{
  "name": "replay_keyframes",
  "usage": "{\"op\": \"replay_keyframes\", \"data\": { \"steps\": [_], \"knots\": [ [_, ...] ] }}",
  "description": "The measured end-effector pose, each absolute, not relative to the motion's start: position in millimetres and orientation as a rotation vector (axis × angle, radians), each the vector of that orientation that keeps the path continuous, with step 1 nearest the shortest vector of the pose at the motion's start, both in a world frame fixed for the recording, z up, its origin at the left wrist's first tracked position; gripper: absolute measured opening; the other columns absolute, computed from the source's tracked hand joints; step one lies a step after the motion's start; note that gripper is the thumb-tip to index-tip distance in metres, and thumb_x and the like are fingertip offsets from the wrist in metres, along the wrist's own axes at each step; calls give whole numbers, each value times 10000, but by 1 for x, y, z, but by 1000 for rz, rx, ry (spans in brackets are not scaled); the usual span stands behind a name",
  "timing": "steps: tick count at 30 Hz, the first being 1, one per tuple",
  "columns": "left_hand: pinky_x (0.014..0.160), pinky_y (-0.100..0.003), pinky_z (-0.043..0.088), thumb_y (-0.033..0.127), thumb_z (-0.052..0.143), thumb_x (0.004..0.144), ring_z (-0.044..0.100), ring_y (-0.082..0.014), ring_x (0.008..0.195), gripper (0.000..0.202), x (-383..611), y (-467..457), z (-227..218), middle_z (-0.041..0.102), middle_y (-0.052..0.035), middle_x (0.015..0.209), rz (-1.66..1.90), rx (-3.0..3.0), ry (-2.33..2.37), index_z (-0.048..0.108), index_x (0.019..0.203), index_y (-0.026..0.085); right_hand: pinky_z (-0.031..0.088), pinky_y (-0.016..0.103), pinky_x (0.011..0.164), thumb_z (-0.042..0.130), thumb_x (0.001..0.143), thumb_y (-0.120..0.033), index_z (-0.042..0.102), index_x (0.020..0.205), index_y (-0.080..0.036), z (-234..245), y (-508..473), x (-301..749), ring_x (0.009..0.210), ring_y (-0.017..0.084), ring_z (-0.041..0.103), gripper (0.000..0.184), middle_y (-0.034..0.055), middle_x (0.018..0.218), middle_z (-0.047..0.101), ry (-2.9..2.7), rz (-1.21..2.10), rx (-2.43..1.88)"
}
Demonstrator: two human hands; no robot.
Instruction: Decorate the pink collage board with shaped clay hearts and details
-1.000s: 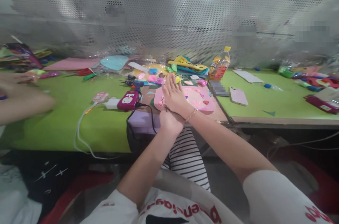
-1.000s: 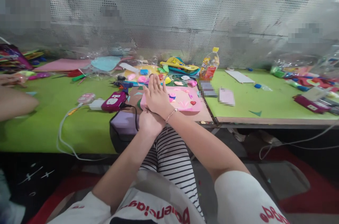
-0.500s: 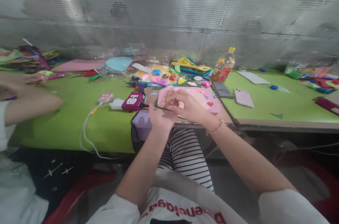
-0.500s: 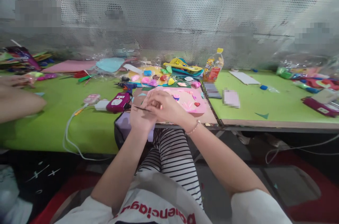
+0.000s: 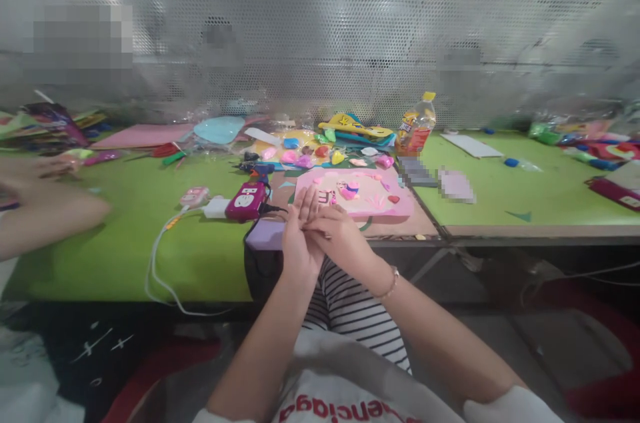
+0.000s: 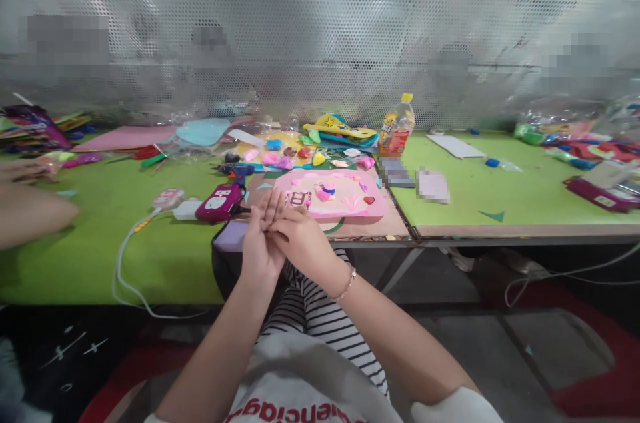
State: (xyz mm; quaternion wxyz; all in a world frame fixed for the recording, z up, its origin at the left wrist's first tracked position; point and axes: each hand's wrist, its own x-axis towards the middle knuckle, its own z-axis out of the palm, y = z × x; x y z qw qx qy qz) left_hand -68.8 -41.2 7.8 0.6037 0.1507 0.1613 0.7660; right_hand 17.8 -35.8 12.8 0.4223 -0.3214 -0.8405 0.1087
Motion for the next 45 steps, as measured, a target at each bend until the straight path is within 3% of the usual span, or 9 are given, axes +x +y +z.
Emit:
{"op": "replay_keyframes", "data": {
  "steps": [3,12,17,20,24,28,37,42,45],
  "knots": [
    [1052,-430,386,337,440,990,562,-199,1178,301,-77,-42,6,603,-108,1267,1766,308,403,625,1101,127,474,345,853,583,853,-97,717,904,-170,13,-41,14,861,174,614,161,57,885,694,-2139,242,-785],
    [696,-303,551,320,526,956,641,-132,761,213,-101,-24,19,646,-28,890,1712,102,413,611,962,125,478,317,774,543,895,-155,672,878,-145,14,-22,19,834,181,588,130,82,860,646,-2179,247,-810],
    [386,-142,365,252,535,954,402,-27,417,182,-130,-4,35,496,68,625,1558,106,429,567,830,122,471,274,686,569,871,-158,671,815,-173,37,4,35,725,141,587,117,44,799,662,-2134,360,-899],
    [333,-138,256,252,521,961,281,-18,368,225,-155,11,60,390,98,557,1477,137,456,531,774,127,466,277,660,570,854,-181,669,768,-170,61,34,51,688,138,589,132,40,775,670,-2068,415,-981],
    [352,-158,268,349,466,979,264,-38,385,341,-184,35,98,296,99,532,1542,204,443,464,697,156,473,279,576,581,829,-198,677,881,-134,84,90,75,574,134,583,126,22,666,646,-1930,589,-1127],
    [418,-187,371,417,411,976,383,-65,455,368,-196,65,114,375,60,582,1601,221,461,459,712,166,516,261,580,516,833,-102,672,993,-120,84,145,91,565,114,607,224,29,708,664,-1827,750,-1213],
    [734,-375,531,561,410,939,617,-195,874,472,-168,98,81,601,-83,987,1499,132,466,549,1082,133,575,259,799,548,777,-23,725,872,-140,54,192,93,800,129,697,233,80,897,734,-1838,1062,-1252],
    [754,-383,528,537,426,943,616,-194,879,454,-160,101,71,602,-82,1012,1490,91,459,543,1126,138,562,261,753,606,837,-186,722,917,-126,41,205,96,832,156,679,153,67,902,730,-2007,960,-1327],
    [766,-390,523,532,439,940,614,-198,893,450,-157,101,67,601,-87,1039,1472,88,473,544,1133,139,551,326,779,580,888,-291,673,1000,-117,38,210,94,880,181,655,226,68,985,691,-2145,804,-1452]
  ]
}}
